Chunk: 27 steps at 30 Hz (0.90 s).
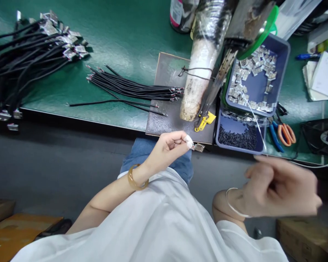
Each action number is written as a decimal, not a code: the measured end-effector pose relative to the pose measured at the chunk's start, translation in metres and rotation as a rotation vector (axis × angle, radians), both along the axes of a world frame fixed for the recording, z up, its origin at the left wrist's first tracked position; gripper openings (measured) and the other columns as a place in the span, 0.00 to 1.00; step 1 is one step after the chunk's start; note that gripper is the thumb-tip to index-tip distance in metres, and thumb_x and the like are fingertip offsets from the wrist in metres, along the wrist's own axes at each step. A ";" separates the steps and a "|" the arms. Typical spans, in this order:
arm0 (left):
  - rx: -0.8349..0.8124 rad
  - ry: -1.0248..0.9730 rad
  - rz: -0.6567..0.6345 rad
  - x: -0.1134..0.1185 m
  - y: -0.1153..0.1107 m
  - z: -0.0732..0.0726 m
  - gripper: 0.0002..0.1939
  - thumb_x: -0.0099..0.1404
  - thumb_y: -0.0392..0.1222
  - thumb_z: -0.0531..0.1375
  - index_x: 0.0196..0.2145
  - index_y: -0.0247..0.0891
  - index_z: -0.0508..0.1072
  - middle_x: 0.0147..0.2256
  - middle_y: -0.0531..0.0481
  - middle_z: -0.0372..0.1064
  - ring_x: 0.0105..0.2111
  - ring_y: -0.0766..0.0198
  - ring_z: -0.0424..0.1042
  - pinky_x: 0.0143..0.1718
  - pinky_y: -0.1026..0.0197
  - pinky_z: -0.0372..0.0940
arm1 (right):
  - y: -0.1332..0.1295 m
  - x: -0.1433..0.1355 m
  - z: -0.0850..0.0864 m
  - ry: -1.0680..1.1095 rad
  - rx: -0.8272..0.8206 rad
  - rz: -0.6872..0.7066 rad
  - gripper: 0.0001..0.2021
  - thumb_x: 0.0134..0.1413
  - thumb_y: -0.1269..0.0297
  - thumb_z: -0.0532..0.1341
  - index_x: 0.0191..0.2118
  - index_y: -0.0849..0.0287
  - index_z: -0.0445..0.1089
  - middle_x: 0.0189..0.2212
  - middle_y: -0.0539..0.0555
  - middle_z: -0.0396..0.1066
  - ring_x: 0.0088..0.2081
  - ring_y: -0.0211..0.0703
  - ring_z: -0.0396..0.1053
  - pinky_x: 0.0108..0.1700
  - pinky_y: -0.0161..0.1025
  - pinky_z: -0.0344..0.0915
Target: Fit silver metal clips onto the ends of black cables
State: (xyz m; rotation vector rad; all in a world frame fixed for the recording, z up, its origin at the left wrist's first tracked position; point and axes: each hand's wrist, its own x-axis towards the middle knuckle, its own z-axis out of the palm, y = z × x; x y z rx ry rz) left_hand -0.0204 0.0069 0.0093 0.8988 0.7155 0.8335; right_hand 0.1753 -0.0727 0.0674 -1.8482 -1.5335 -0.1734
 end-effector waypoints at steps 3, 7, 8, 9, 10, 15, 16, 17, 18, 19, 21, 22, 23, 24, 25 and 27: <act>-0.036 -0.049 -0.085 -0.002 0.001 -0.002 0.15 0.60 0.49 0.69 0.29 0.34 0.74 0.22 0.55 0.63 0.21 0.74 0.57 0.22 0.69 0.54 | 0.033 0.029 -0.022 -0.178 -0.203 0.074 0.11 0.65 0.58 0.60 0.38 0.57 0.77 0.26 0.51 0.75 0.25 0.39 0.68 0.30 0.38 0.59; 0.041 0.006 -0.187 0.000 0.005 -0.004 0.13 0.59 0.48 0.70 0.31 0.34 0.79 0.26 0.50 0.71 0.23 0.71 0.63 0.24 0.67 0.58 | 0.084 0.066 -0.057 -0.118 -0.322 0.244 0.11 0.62 0.55 0.63 0.32 0.56 0.75 0.29 0.51 0.76 0.27 0.40 0.68 0.32 0.40 0.60; 0.058 0.016 -0.201 0.001 0.005 -0.004 0.13 0.59 0.48 0.70 0.31 0.34 0.80 0.27 0.49 0.72 0.24 0.70 0.65 0.25 0.66 0.59 | 0.092 0.072 -0.062 -0.096 -0.337 0.278 0.11 0.62 0.55 0.63 0.31 0.55 0.74 0.28 0.50 0.75 0.26 0.40 0.66 0.31 0.40 0.59; 0.069 0.023 -0.211 0.001 0.006 -0.004 0.12 0.59 0.48 0.70 0.31 0.34 0.80 0.28 0.48 0.73 0.24 0.69 0.66 0.25 0.65 0.60 | 0.097 0.076 -0.063 -0.083 -0.355 0.315 0.11 0.61 0.56 0.64 0.31 0.55 0.74 0.28 0.50 0.75 0.25 0.39 0.65 0.30 0.41 0.58; 0.075 0.027 -0.214 0.001 0.006 -0.004 0.12 0.59 0.47 0.70 0.31 0.34 0.80 0.28 0.48 0.73 0.24 0.69 0.66 0.25 0.65 0.60 | 0.100 0.078 -0.063 -0.076 -0.372 0.348 0.10 0.60 0.57 0.65 0.30 0.55 0.73 0.27 0.49 0.74 0.24 0.38 0.64 0.29 0.41 0.57; 0.056 0.041 -0.146 0.002 0.004 -0.007 0.07 0.60 0.41 0.66 0.31 0.33 0.78 0.20 0.56 0.61 0.20 0.74 0.55 0.20 0.68 0.50 | 0.079 0.056 -0.041 0.022 -0.313 0.223 0.06 0.55 0.64 0.67 0.29 0.56 0.72 0.19 0.44 0.66 0.17 0.32 0.52 0.25 0.38 0.50; 0.058 0.038 -0.116 0.003 0.003 -0.008 0.06 0.60 0.40 0.65 0.30 0.33 0.77 0.20 0.57 0.60 0.19 0.74 0.54 0.20 0.68 0.49 | 0.070 0.048 -0.036 0.111 -0.252 0.153 0.05 0.56 0.64 0.66 0.31 0.56 0.72 0.19 0.43 0.65 0.16 0.31 0.49 0.24 0.38 0.48; 0.066 0.037 -0.080 0.004 0.002 -0.009 0.06 0.60 0.40 0.65 0.30 0.34 0.75 0.20 0.57 0.59 0.19 0.74 0.54 0.20 0.69 0.50 | 0.060 0.038 -0.033 0.223 -0.190 0.109 0.05 0.57 0.63 0.66 0.33 0.56 0.73 0.21 0.44 0.68 0.16 0.30 0.49 0.22 0.37 0.47; 0.082 0.044 -0.036 0.006 0.001 -0.010 0.07 0.60 0.40 0.64 0.29 0.34 0.73 0.20 0.57 0.59 0.20 0.74 0.55 0.20 0.69 0.51 | 0.051 0.029 -0.030 0.334 -0.138 0.094 0.06 0.58 0.61 0.66 0.34 0.56 0.73 0.26 0.47 0.72 0.17 0.30 0.51 0.22 0.36 0.47; 0.107 0.067 0.015 0.008 0.000 -0.010 0.08 0.61 0.40 0.64 0.27 0.34 0.71 0.21 0.57 0.59 0.20 0.74 0.56 0.21 0.69 0.52 | 0.042 0.019 -0.029 0.404 -0.096 0.101 0.06 0.57 0.61 0.67 0.34 0.56 0.74 0.29 0.48 0.74 0.18 0.29 0.53 0.21 0.35 0.48; 0.182 0.149 0.110 0.011 -0.004 -0.011 0.09 0.61 0.39 0.63 0.26 0.35 0.69 0.21 0.57 0.59 0.21 0.74 0.56 0.22 0.69 0.52 | 0.029 0.002 -0.032 0.494 -0.122 0.158 0.04 0.56 0.62 0.68 0.35 0.56 0.76 0.33 0.50 0.75 0.21 0.30 0.59 0.22 0.34 0.51; 0.223 0.196 0.146 0.012 -0.005 -0.012 0.09 0.61 0.38 0.63 0.26 0.35 0.68 0.21 0.58 0.58 0.21 0.74 0.55 0.22 0.70 0.52 | 0.026 -0.005 -0.035 0.526 -0.145 0.198 0.03 0.57 0.63 0.68 0.36 0.55 0.77 0.34 0.50 0.75 0.23 0.31 0.62 0.22 0.34 0.53; 0.264 0.239 0.169 0.014 -0.007 -0.012 0.09 0.62 0.37 0.62 0.26 0.35 0.68 0.21 0.58 0.57 0.21 0.74 0.55 0.23 0.70 0.52 | 0.024 -0.011 -0.039 0.557 -0.169 0.229 0.03 0.57 0.64 0.67 0.36 0.55 0.77 0.35 0.51 0.75 0.25 0.32 0.64 0.23 0.33 0.54; 0.300 0.272 0.181 0.015 -0.008 -0.012 0.08 0.62 0.36 0.62 0.26 0.35 0.67 0.21 0.58 0.57 0.22 0.74 0.55 0.22 0.70 0.52 | 0.024 -0.017 -0.044 0.581 -0.182 0.250 0.03 0.58 0.63 0.67 0.37 0.55 0.78 0.34 0.51 0.75 0.27 0.33 0.66 0.24 0.33 0.56; 0.335 0.295 0.187 0.015 -0.009 -0.012 0.08 0.63 0.36 0.61 0.27 0.35 0.68 0.21 0.58 0.57 0.22 0.74 0.55 0.22 0.70 0.52 | 0.025 -0.021 -0.048 0.595 -0.183 0.256 0.04 0.60 0.63 0.66 0.37 0.55 0.78 0.34 0.51 0.75 0.28 0.34 0.67 0.25 0.34 0.58; 0.421 0.334 0.197 0.016 -0.011 -0.013 0.07 0.64 0.35 0.61 0.27 0.35 0.68 0.21 0.59 0.56 0.21 0.74 0.54 0.22 0.71 0.52 | 0.028 -0.028 -0.055 0.607 -0.171 0.255 0.07 0.62 0.61 0.64 0.35 0.56 0.77 0.32 0.50 0.74 0.30 0.36 0.69 0.29 0.35 0.61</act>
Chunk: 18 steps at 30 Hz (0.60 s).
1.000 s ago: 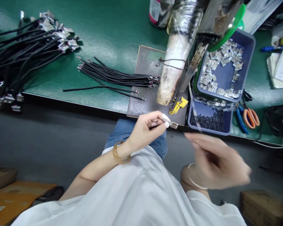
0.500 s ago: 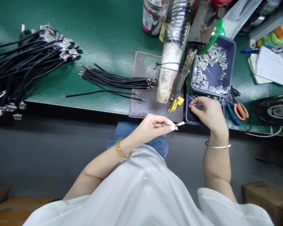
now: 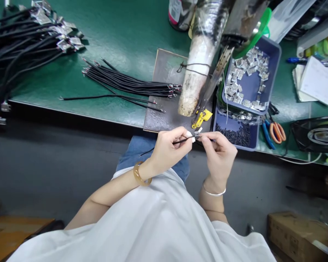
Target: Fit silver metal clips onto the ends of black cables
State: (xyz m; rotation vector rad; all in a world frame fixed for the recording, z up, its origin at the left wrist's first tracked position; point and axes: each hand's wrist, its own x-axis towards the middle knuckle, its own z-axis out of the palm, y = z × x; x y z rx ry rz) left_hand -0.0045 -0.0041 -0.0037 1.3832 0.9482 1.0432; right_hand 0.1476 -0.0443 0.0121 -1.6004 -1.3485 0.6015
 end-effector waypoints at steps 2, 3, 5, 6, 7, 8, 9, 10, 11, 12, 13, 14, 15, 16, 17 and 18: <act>0.101 0.060 0.014 0.000 -0.001 -0.001 0.07 0.64 0.35 0.61 0.27 0.36 0.68 0.21 0.59 0.56 0.22 0.74 0.53 0.22 0.71 0.51 | 0.003 -0.004 -0.003 0.005 0.022 0.011 0.10 0.65 0.61 0.61 0.33 0.57 0.75 0.30 0.50 0.73 0.32 0.37 0.70 0.33 0.36 0.63; 0.150 0.092 0.026 0.000 -0.001 -0.001 0.08 0.64 0.34 0.61 0.27 0.36 0.67 0.21 0.59 0.56 0.22 0.74 0.53 0.23 0.70 0.51 | 0.004 -0.005 -0.004 0.007 0.032 0.023 0.11 0.66 0.61 0.61 0.32 0.57 0.74 0.30 0.49 0.73 0.32 0.37 0.70 0.34 0.36 0.64; 0.224 0.147 0.045 0.000 -0.002 -0.002 0.09 0.64 0.34 0.61 0.26 0.36 0.67 0.22 0.59 0.56 0.22 0.74 0.53 0.23 0.70 0.52 | 0.004 -0.007 -0.003 0.002 0.043 0.044 0.12 0.67 0.61 0.59 0.31 0.57 0.72 0.29 0.49 0.72 0.32 0.37 0.69 0.34 0.36 0.64; 0.248 0.166 0.053 -0.001 -0.002 -0.002 0.09 0.64 0.34 0.61 0.26 0.36 0.67 0.22 0.59 0.56 0.22 0.74 0.54 0.23 0.70 0.52 | 0.004 -0.007 -0.002 -0.008 0.042 0.049 0.12 0.67 0.61 0.59 0.31 0.57 0.71 0.29 0.49 0.72 0.32 0.37 0.69 0.34 0.36 0.63; 0.266 0.179 0.059 -0.001 -0.003 -0.002 0.09 0.64 0.34 0.61 0.26 0.36 0.67 0.21 0.59 0.56 0.22 0.74 0.54 0.23 0.69 0.52 | 0.004 -0.007 -0.002 -0.018 0.038 0.053 0.12 0.67 0.61 0.59 0.31 0.57 0.71 0.29 0.49 0.71 0.32 0.37 0.69 0.34 0.37 0.63; 0.278 0.188 0.063 -0.001 -0.003 -0.001 0.09 0.64 0.34 0.61 0.26 0.36 0.67 0.21 0.59 0.56 0.22 0.74 0.54 0.23 0.69 0.52 | 0.004 -0.007 -0.001 -0.025 0.033 0.057 0.12 0.67 0.60 0.59 0.30 0.57 0.71 0.29 0.49 0.71 0.32 0.37 0.68 0.34 0.37 0.63; 0.285 0.195 0.066 -0.001 -0.003 -0.001 0.09 0.63 0.33 0.61 0.26 0.36 0.67 0.21 0.59 0.56 0.21 0.74 0.54 0.23 0.69 0.52 | 0.004 -0.007 -0.001 -0.028 0.029 0.058 0.12 0.67 0.60 0.59 0.30 0.57 0.71 0.29 0.49 0.71 0.32 0.38 0.68 0.34 0.37 0.63; 0.290 0.199 0.067 -0.001 -0.003 -0.001 0.09 0.63 0.33 0.61 0.26 0.36 0.67 0.21 0.59 0.56 0.21 0.74 0.54 0.24 0.69 0.52 | 0.004 -0.007 -0.001 -0.027 0.024 0.060 0.12 0.67 0.60 0.59 0.31 0.57 0.71 0.29 0.49 0.71 0.32 0.38 0.68 0.34 0.37 0.63; 0.294 0.199 0.068 -0.001 -0.003 0.000 0.08 0.63 0.33 0.61 0.26 0.36 0.67 0.21 0.59 0.56 0.21 0.74 0.54 0.24 0.69 0.52 | 0.003 -0.006 -0.001 -0.021 0.020 0.061 0.12 0.67 0.60 0.59 0.31 0.57 0.71 0.29 0.49 0.71 0.32 0.38 0.68 0.34 0.37 0.63; 0.296 0.198 0.067 -0.001 -0.003 0.000 0.08 0.63 0.33 0.60 0.26 0.36 0.67 0.21 0.60 0.56 0.21 0.74 0.54 0.24 0.69 0.52 | 0.003 -0.006 -0.001 -0.013 0.017 0.061 0.12 0.67 0.60 0.59 0.31 0.57 0.71 0.29 0.49 0.71 0.32 0.38 0.68 0.34 0.37 0.63; 0.296 0.197 0.065 -0.001 -0.003 0.000 0.08 0.63 0.33 0.60 0.26 0.36 0.68 0.21 0.59 0.57 0.21 0.74 0.54 0.24 0.69 0.53 | 0.003 -0.006 -0.001 -0.005 0.014 0.063 0.12 0.67 0.60 0.59 0.31 0.57 0.71 0.29 0.50 0.71 0.32 0.38 0.69 0.34 0.37 0.63; 0.296 0.196 0.062 -0.002 -0.003 0.001 0.08 0.63 0.33 0.60 0.27 0.36 0.68 0.21 0.59 0.57 0.21 0.74 0.55 0.24 0.69 0.53 | 0.003 -0.006 -0.001 0.003 0.012 0.065 0.12 0.67 0.60 0.59 0.31 0.57 0.71 0.29 0.49 0.71 0.32 0.38 0.69 0.35 0.37 0.63; 0.298 0.196 0.058 -0.002 -0.003 0.001 0.07 0.63 0.33 0.60 0.27 0.36 0.68 0.21 0.59 0.58 0.21 0.74 0.55 0.24 0.69 0.53 | 0.003 -0.006 -0.001 0.007 0.012 0.069 0.12 0.66 0.60 0.59 0.31 0.57 0.71 0.29 0.49 0.71 0.32 0.37 0.68 0.34 0.37 0.63; 0.300 0.198 0.055 -0.002 -0.003 0.001 0.07 0.63 0.32 0.60 0.27 0.36 0.69 0.21 0.59 0.59 0.21 0.74 0.56 0.24 0.69 0.53 | 0.002 -0.006 -0.001 0.009 0.012 0.071 0.12 0.66 0.60 0.60 0.31 0.57 0.71 0.29 0.49 0.71 0.32 0.37 0.68 0.34 0.36 0.63; 0.305 0.201 0.051 -0.003 -0.003 0.002 0.07 0.63 0.32 0.60 0.27 0.36 0.69 0.21 0.59 0.59 0.21 0.74 0.56 0.24 0.69 0.53 | 0.002 -0.006 -0.001 0.008 0.013 0.069 0.12 0.66 0.60 0.60 0.31 0.57 0.71 0.29 0.49 0.70 0.32 0.37 0.68 0.34 0.36 0.63; 0.310 0.203 0.050 -0.003 -0.004 0.002 0.07 0.63 0.32 0.60 0.27 0.36 0.69 0.21 0.58 0.60 0.21 0.73 0.57 0.24 0.69 0.53 | 0.002 -0.006 -0.001 0.006 0.013 0.066 0.12 0.66 0.60 0.60 0.31 0.57 0.71 0.29 0.49 0.70 0.32 0.37 0.68 0.34 0.36 0.63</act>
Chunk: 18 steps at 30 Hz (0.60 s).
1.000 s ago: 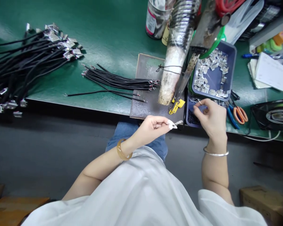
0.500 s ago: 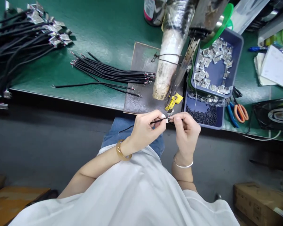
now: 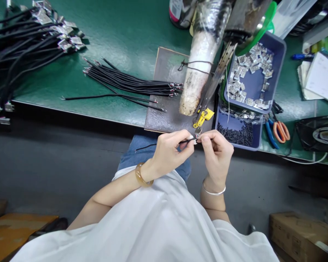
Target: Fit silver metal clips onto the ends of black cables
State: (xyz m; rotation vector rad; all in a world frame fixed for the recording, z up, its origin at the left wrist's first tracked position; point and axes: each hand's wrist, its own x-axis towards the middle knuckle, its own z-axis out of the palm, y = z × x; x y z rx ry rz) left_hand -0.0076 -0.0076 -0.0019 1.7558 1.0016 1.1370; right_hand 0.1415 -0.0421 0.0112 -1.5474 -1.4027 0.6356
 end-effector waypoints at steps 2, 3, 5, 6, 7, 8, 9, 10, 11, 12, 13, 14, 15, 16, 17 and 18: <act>0.003 -0.001 -0.002 -0.001 0.000 0.001 0.07 0.63 0.32 0.60 0.27 0.36 0.69 0.21 0.58 0.61 0.21 0.73 0.58 0.24 0.69 0.54 | 0.000 0.000 0.000 -0.001 -0.002 -0.006 0.12 0.66 0.59 0.60 0.30 0.57 0.71 0.28 0.49 0.70 0.31 0.38 0.68 0.34 0.37 0.63; 0.001 -0.005 -0.003 -0.001 0.000 0.001 0.07 0.63 0.32 0.60 0.27 0.36 0.70 0.21 0.58 0.61 0.21 0.73 0.58 0.24 0.69 0.54 | 0.000 -0.001 0.000 0.002 -0.004 -0.008 0.12 0.66 0.59 0.60 0.30 0.57 0.71 0.28 0.49 0.70 0.31 0.38 0.68 0.34 0.37 0.63; -0.003 -0.013 -0.004 -0.001 0.000 0.002 0.07 0.63 0.32 0.59 0.27 0.36 0.70 0.21 0.58 0.61 0.21 0.73 0.58 0.24 0.69 0.54 | 0.000 -0.001 0.001 0.011 -0.007 -0.005 0.13 0.66 0.59 0.60 0.30 0.57 0.71 0.28 0.49 0.71 0.31 0.38 0.68 0.34 0.37 0.64; -0.005 -0.015 -0.005 -0.001 -0.001 0.002 0.07 0.63 0.32 0.59 0.27 0.36 0.70 0.21 0.58 0.62 0.21 0.73 0.58 0.24 0.69 0.55 | 0.000 -0.001 0.001 0.014 -0.009 -0.004 0.13 0.66 0.59 0.60 0.30 0.57 0.71 0.28 0.49 0.71 0.31 0.38 0.68 0.34 0.37 0.64; -0.005 -0.017 -0.007 -0.002 -0.001 0.002 0.07 0.63 0.32 0.59 0.27 0.36 0.70 0.21 0.58 0.62 0.21 0.73 0.58 0.24 0.69 0.55 | 0.000 -0.001 0.001 0.016 -0.010 -0.003 0.13 0.66 0.58 0.60 0.30 0.57 0.71 0.28 0.49 0.71 0.31 0.38 0.68 0.34 0.37 0.64; -0.003 -0.018 -0.007 -0.002 -0.001 0.002 0.07 0.63 0.32 0.59 0.27 0.36 0.70 0.21 0.58 0.62 0.21 0.73 0.58 0.24 0.69 0.55 | 0.001 0.000 0.001 0.019 -0.011 -0.004 0.13 0.66 0.58 0.60 0.29 0.57 0.71 0.28 0.49 0.71 0.31 0.37 0.68 0.34 0.37 0.64; -0.001 -0.019 -0.008 -0.002 -0.001 0.002 0.07 0.63 0.32 0.59 0.27 0.36 0.70 0.21 0.58 0.62 0.21 0.73 0.58 0.24 0.69 0.55 | 0.001 0.000 0.001 0.024 -0.010 -0.004 0.13 0.66 0.58 0.60 0.29 0.57 0.71 0.28 0.49 0.71 0.31 0.37 0.68 0.34 0.37 0.64; 0.002 -0.023 -0.009 -0.002 -0.001 0.002 0.07 0.63 0.32 0.59 0.27 0.36 0.70 0.21 0.58 0.62 0.21 0.73 0.58 0.24 0.69 0.54 | 0.001 0.000 0.002 0.033 -0.007 -0.003 0.14 0.66 0.58 0.60 0.29 0.57 0.71 0.28 0.49 0.71 0.31 0.38 0.68 0.34 0.37 0.64; 0.007 -0.028 -0.009 -0.002 -0.001 0.002 0.07 0.63 0.32 0.59 0.27 0.36 0.69 0.21 0.58 0.61 0.21 0.73 0.58 0.24 0.69 0.54 | 0.001 0.000 0.002 0.041 -0.005 0.000 0.13 0.66 0.58 0.60 0.30 0.57 0.71 0.28 0.49 0.71 0.31 0.38 0.69 0.34 0.37 0.64; 0.011 -0.033 -0.010 -0.002 -0.002 0.002 0.07 0.63 0.32 0.59 0.27 0.36 0.69 0.21 0.58 0.60 0.20 0.73 0.57 0.24 0.69 0.54 | 0.001 0.001 0.002 0.045 -0.004 0.003 0.13 0.66 0.58 0.60 0.29 0.57 0.71 0.28 0.49 0.71 0.31 0.37 0.69 0.34 0.37 0.64; 0.012 -0.035 -0.010 -0.002 -0.002 0.002 0.07 0.63 0.32 0.59 0.27 0.36 0.69 0.21 0.58 0.60 0.20 0.74 0.57 0.24 0.69 0.54 | 0.001 0.001 0.002 0.046 -0.006 0.006 0.13 0.66 0.58 0.60 0.29 0.57 0.71 0.28 0.49 0.71 0.31 0.37 0.68 0.34 0.36 0.64; 0.012 -0.036 -0.010 -0.002 -0.002 0.002 0.07 0.64 0.32 0.59 0.27 0.36 0.69 0.21 0.59 0.60 0.20 0.74 0.57 0.24 0.69 0.54 | 0.001 0.001 0.002 0.043 -0.009 0.010 0.13 0.66 0.58 0.60 0.29 0.57 0.71 0.28 0.49 0.71 0.31 0.37 0.68 0.34 0.36 0.64; 0.012 -0.038 -0.010 -0.002 -0.002 0.003 0.07 0.64 0.32 0.59 0.28 0.36 0.69 0.21 0.59 0.60 0.20 0.74 0.57 0.24 0.69 0.54 | 0.001 0.000 0.003 0.040 -0.012 0.013 0.13 0.66 0.58 0.60 0.29 0.57 0.71 0.28 0.49 0.70 0.30 0.37 0.68 0.34 0.36 0.63; 0.013 -0.040 -0.010 -0.003 -0.001 0.003 0.07 0.64 0.32 0.59 0.28 0.36 0.70 0.21 0.58 0.60 0.20 0.74 0.57 0.24 0.69 0.54 | 0.001 0.000 0.003 0.042 -0.012 0.016 0.13 0.66 0.58 0.60 0.29 0.57 0.70 0.27 0.49 0.70 0.30 0.37 0.68 0.33 0.36 0.63; 0.016 -0.041 -0.009 -0.003 -0.001 0.003 0.07 0.64 0.32 0.60 0.28 0.36 0.70 0.21 0.58 0.61 0.20 0.74 0.57 0.24 0.69 0.54 | 0.001 0.000 0.003 0.048 -0.010 0.019 0.13 0.66 0.59 0.60 0.29 0.57 0.70 0.27 0.48 0.70 0.31 0.36 0.68 0.34 0.36 0.63; 0.020 -0.042 -0.008 -0.003 -0.001 0.003 0.06 0.64 0.32 0.60 0.28 0.36 0.70 0.21 0.58 0.61 0.20 0.74 0.57 0.24 0.69 0.54 | 0.001 -0.001 0.003 0.056 -0.006 0.022 0.13 0.66 0.59 0.60 0.29 0.57 0.70 0.28 0.48 0.70 0.31 0.36 0.68 0.34 0.36 0.63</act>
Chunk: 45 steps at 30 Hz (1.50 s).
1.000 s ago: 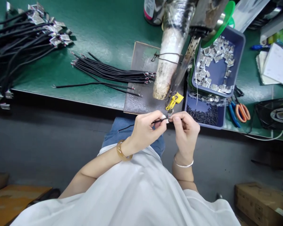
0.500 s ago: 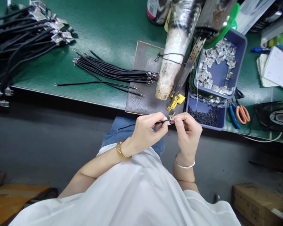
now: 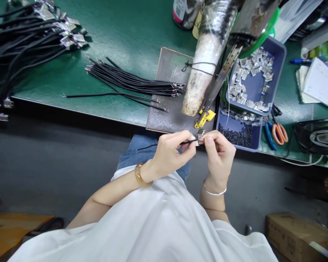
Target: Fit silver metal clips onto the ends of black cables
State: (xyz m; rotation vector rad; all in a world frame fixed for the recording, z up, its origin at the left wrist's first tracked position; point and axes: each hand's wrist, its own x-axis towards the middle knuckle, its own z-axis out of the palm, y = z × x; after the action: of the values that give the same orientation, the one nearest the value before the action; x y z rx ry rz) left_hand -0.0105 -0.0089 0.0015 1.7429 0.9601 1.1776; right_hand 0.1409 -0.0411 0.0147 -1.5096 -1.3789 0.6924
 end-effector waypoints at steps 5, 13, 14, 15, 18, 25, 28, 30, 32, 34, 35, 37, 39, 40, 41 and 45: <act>0.008 0.016 0.010 0.000 0.000 0.000 0.06 0.64 0.32 0.59 0.28 0.36 0.70 0.21 0.58 0.62 0.20 0.73 0.58 0.24 0.68 0.54 | 0.000 0.000 0.002 -0.008 -0.008 0.009 0.14 0.66 0.58 0.60 0.29 0.57 0.70 0.28 0.49 0.71 0.31 0.37 0.68 0.34 0.36 0.64; 0.120 0.066 0.019 0.001 0.000 -0.003 0.06 0.65 0.31 0.59 0.29 0.36 0.70 0.22 0.58 0.61 0.21 0.73 0.60 0.25 0.69 0.55 | -0.001 -0.002 0.003 -0.140 0.018 -0.008 0.13 0.64 0.61 0.62 0.28 0.58 0.70 0.25 0.48 0.68 0.27 0.34 0.63 0.29 0.35 0.56; 0.147 0.083 0.016 0.000 0.000 -0.003 0.06 0.65 0.31 0.58 0.29 0.35 0.70 0.22 0.57 0.62 0.21 0.73 0.60 0.25 0.69 0.56 | -0.001 -0.002 0.003 -0.182 0.036 -0.019 0.13 0.63 0.62 0.63 0.27 0.58 0.69 0.24 0.47 0.67 0.27 0.33 0.61 0.28 0.35 0.55; 0.174 0.095 0.011 0.000 0.001 -0.003 0.06 0.65 0.31 0.58 0.29 0.35 0.71 0.22 0.57 0.62 0.22 0.72 0.61 0.26 0.68 0.56 | -0.001 -0.001 0.003 -0.205 0.054 -0.030 0.14 0.62 0.62 0.64 0.26 0.58 0.69 0.24 0.47 0.66 0.26 0.33 0.60 0.28 0.35 0.54; 0.242 0.074 -0.033 -0.004 0.002 -0.002 0.05 0.66 0.30 0.59 0.32 0.33 0.73 0.23 0.55 0.67 0.23 0.72 0.63 0.29 0.68 0.60 | 0.000 0.004 0.004 -0.138 0.034 -0.061 0.11 0.63 0.59 0.64 0.30 0.57 0.74 0.23 0.46 0.67 0.24 0.32 0.58 0.26 0.34 0.53; -0.186 -0.135 -0.203 -0.012 0.007 0.002 0.08 0.69 0.37 0.61 0.35 0.33 0.79 0.28 0.49 0.78 0.26 0.70 0.72 0.28 0.69 0.66 | -0.005 0.009 0.006 -0.162 0.060 -0.032 0.06 0.60 0.60 0.66 0.40 0.54 0.79 0.29 0.48 0.73 0.23 0.32 0.62 0.24 0.33 0.57; -0.314 -0.237 -0.169 -0.013 0.009 0.002 0.07 0.66 0.37 0.64 0.37 0.32 0.82 0.33 0.45 0.81 0.30 0.66 0.76 0.30 0.68 0.69 | -0.007 0.006 0.005 -0.280 0.190 -0.123 0.06 0.62 0.62 0.64 0.42 0.54 0.78 0.24 0.46 0.69 0.21 0.31 0.59 0.23 0.33 0.55; -0.301 -0.233 -0.121 -0.012 0.011 0.001 0.06 0.64 0.36 0.64 0.36 0.32 0.83 0.33 0.45 0.81 0.29 0.67 0.75 0.28 0.69 0.67 | -0.007 0.004 0.004 -0.222 0.289 -0.214 0.08 0.65 0.62 0.60 0.46 0.54 0.75 0.20 0.44 0.65 0.19 0.31 0.60 0.21 0.33 0.56; -0.268 -0.208 -0.079 -0.011 0.013 0.000 0.06 0.64 0.34 0.64 0.33 0.32 0.82 0.30 0.47 0.79 0.25 0.71 0.71 0.25 0.70 0.62 | -0.007 0.002 0.005 -0.140 0.406 -0.284 0.10 0.67 0.64 0.58 0.51 0.54 0.70 0.22 0.44 0.68 0.17 0.31 0.63 0.18 0.31 0.56; -0.222 -0.180 -0.043 -0.010 0.017 0.000 0.06 0.62 0.32 0.63 0.31 0.32 0.81 0.26 0.51 0.75 0.21 0.74 0.64 0.23 0.70 0.58 | -0.007 0.000 0.006 -0.134 0.461 -0.297 0.10 0.66 0.68 0.59 0.51 0.54 0.67 0.27 0.45 0.75 0.19 0.32 0.69 0.17 0.30 0.59; -0.200 -0.164 -0.028 -0.009 0.018 0.000 0.06 0.62 0.31 0.63 0.30 0.32 0.81 0.24 0.52 0.73 0.20 0.75 0.60 0.22 0.70 0.56 | -0.007 -0.001 0.006 -0.165 0.451 -0.282 0.09 0.65 0.70 0.60 0.49 0.54 0.68 0.31 0.46 0.78 0.21 0.34 0.72 0.18 0.31 0.63; -0.181 -0.148 -0.005 -0.007 0.020 0.002 0.06 0.60 0.30 0.62 0.29 0.31 0.80 0.22 0.54 0.72 0.19 0.76 0.58 0.22 0.70 0.55 | -0.006 -0.003 0.005 -0.271 0.407 -0.212 0.09 0.60 0.74 0.64 0.45 0.54 0.71 0.37 0.48 0.80 0.28 0.38 0.79 0.26 0.34 0.73; -0.198 -0.146 0.010 -0.004 0.022 0.002 0.06 0.60 0.30 0.62 0.30 0.32 0.80 0.25 0.53 0.74 0.20 0.76 0.61 0.22 0.71 0.56 | -0.004 -0.004 0.003 -0.362 0.367 -0.109 0.10 0.56 0.76 0.66 0.41 0.55 0.73 0.41 0.50 0.81 0.35 0.40 0.81 0.34 0.36 0.77; -0.209 -0.147 0.015 -0.003 0.023 0.003 0.06 0.60 0.30 0.62 0.31 0.32 0.80 0.26 0.53 0.75 0.21 0.75 0.63 0.22 0.71 0.56 | -0.002 -0.004 0.002 -0.376 0.349 -0.065 0.10 0.56 0.77 0.66 0.41 0.55 0.73 0.43 0.51 0.81 0.38 0.41 0.81 0.37 0.36 0.78; -0.217 -0.146 0.022 -0.001 0.023 0.003 0.07 0.60 0.30 0.61 0.31 0.32 0.81 0.27 0.53 0.76 0.22 0.75 0.65 0.22 0.72 0.56 | 0.001 -0.004 0.000 -0.370 0.331 -0.031 0.10 0.56 0.77 0.66 0.40 0.55 0.73 0.44 0.52 0.80 0.40 0.41 0.81 0.40 0.37 0.78; -0.190 -0.115 0.082 0.004 0.025 0.001 0.07 0.60 0.30 0.61 0.31 0.33 0.80 0.28 0.53 0.77 0.25 0.73 0.70 0.22 0.74 0.58 | 0.011 -0.004 -0.003 -0.322 0.276 0.004 0.06 0.57 0.74 0.65 0.38 0.55 0.73 0.43 0.52 0.80 0.44 0.42 0.80 0.43 0.39 0.78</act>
State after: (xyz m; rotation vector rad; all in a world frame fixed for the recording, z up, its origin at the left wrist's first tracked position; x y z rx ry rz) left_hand -0.0069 0.0163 0.0021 1.4824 1.0469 1.1843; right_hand 0.1370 -0.0304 0.0113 -1.4353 -1.6430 0.2511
